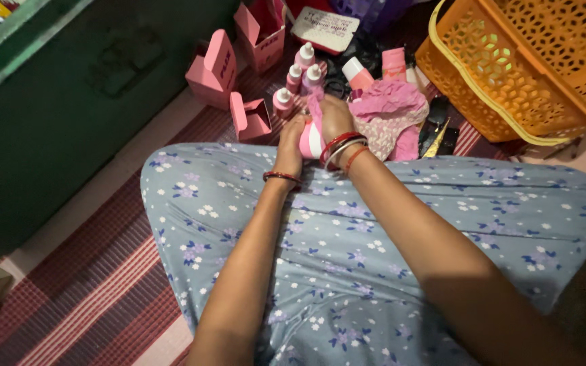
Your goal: The person sits on a mat and wipes several small cosmetic bottles and pink boxes with a pink cloth. The person picks up each item, rubs it with the cloth, and places it back among the other items on the floor.
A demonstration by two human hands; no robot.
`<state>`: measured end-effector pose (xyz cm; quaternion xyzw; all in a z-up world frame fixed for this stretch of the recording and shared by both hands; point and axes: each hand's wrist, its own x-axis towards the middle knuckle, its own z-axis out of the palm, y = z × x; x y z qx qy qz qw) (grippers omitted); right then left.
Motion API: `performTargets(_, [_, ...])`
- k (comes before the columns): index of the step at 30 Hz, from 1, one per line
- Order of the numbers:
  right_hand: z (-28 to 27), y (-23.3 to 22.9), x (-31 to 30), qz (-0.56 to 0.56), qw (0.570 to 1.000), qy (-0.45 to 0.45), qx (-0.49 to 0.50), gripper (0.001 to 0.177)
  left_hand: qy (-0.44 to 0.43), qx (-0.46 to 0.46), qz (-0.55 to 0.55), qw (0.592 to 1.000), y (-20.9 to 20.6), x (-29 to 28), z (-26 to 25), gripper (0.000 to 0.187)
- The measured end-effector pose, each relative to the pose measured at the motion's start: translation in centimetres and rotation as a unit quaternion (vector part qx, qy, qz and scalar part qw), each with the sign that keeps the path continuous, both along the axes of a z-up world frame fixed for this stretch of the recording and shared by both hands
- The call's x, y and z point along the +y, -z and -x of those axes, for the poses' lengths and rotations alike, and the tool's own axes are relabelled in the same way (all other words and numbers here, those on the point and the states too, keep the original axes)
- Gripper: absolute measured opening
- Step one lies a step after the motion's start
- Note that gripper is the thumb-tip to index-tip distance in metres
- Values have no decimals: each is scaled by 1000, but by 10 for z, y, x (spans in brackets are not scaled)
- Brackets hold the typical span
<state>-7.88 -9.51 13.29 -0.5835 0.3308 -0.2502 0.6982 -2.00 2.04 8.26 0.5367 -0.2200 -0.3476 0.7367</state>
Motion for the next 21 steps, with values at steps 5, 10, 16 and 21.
performTargets(5, [12, 2, 10, 222, 974, 20, -35, 36, -29, 24, -22, 999, 19, -2, -1, 46])
performTargets(10, [27, -29, 56, 314, 946, 62, 47, 41, -44, 129, 14, 991, 18, -4, -3, 42])
performTargets(16, [31, -29, 63, 289, 956, 49, 16, 33, -34, 19, 53, 998, 13, 3, -7, 27])
performTargets(21, [39, -9, 66, 327, 942, 71, 6, 36, -69, 119, 10, 990, 1, -10, -6, 30])
